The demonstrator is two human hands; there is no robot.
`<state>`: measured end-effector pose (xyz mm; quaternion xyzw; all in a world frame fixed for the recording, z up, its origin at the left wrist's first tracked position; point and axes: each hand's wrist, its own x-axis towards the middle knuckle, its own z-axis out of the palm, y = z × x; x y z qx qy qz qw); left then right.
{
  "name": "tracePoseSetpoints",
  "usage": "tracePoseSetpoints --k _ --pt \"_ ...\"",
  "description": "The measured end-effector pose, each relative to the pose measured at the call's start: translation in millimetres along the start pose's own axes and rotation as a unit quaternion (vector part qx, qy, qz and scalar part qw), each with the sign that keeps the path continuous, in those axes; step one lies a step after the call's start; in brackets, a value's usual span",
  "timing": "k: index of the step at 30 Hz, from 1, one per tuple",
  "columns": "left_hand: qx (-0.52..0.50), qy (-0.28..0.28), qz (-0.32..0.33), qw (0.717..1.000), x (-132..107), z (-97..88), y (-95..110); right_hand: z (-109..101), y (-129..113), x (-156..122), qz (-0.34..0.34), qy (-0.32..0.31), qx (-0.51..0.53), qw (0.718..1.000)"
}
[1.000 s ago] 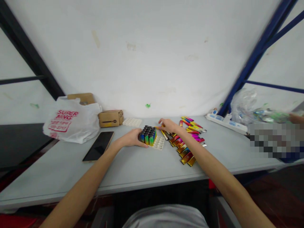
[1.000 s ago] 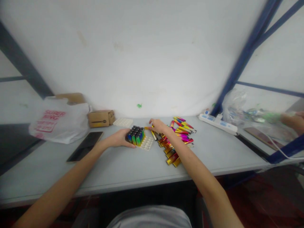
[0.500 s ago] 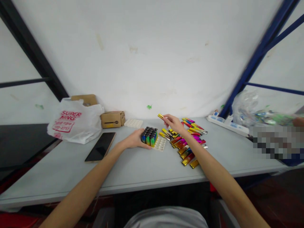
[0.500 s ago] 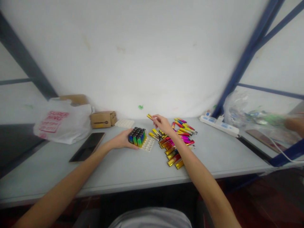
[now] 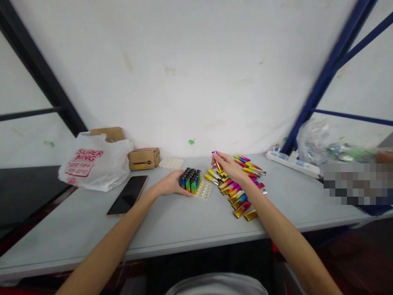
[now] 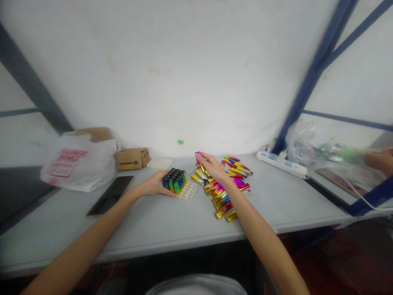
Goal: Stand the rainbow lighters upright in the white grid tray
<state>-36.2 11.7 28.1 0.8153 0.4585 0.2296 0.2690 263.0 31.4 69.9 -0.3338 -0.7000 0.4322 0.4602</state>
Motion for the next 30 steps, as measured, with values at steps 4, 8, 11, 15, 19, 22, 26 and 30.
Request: tracePoseSetpoints --k 4,8,11,15,19,22,26,30 --pt "0.035 0.016 0.0 0.999 0 0.8 0 13 -5 -4 0.02 -0.07 0.041 0.997" --pt "0.04 0.021 -0.003 0.999 -1 1.5 1 27 -2 -6 0.021 -0.038 0.018 0.999" --pt "0.039 0.024 -0.007 0.999 -1 1.6 2 35 3 -6 0.013 0.025 -0.072 0.997" --pt "0.033 0.022 -0.002 0.999 -1 0.9 3 38 10 -9 0.021 0.066 -0.133 0.989" --pt "0.02 0.018 0.002 1.0 0 0.9 1 37 14 -11 0.032 0.084 -0.166 0.982" --pt "0.014 0.021 0.004 1.0 0 1.8 -2 37 15 -11 0.034 0.091 -0.181 0.979" --pt "0.002 0.031 0.021 0.999 1 3.2 -7 38 15 -12 0.032 0.095 -0.19 0.977" --pt "0.013 0.039 0.013 0.999 2 3.8 -8 37 12 -14 0.026 0.098 -0.192 0.976"
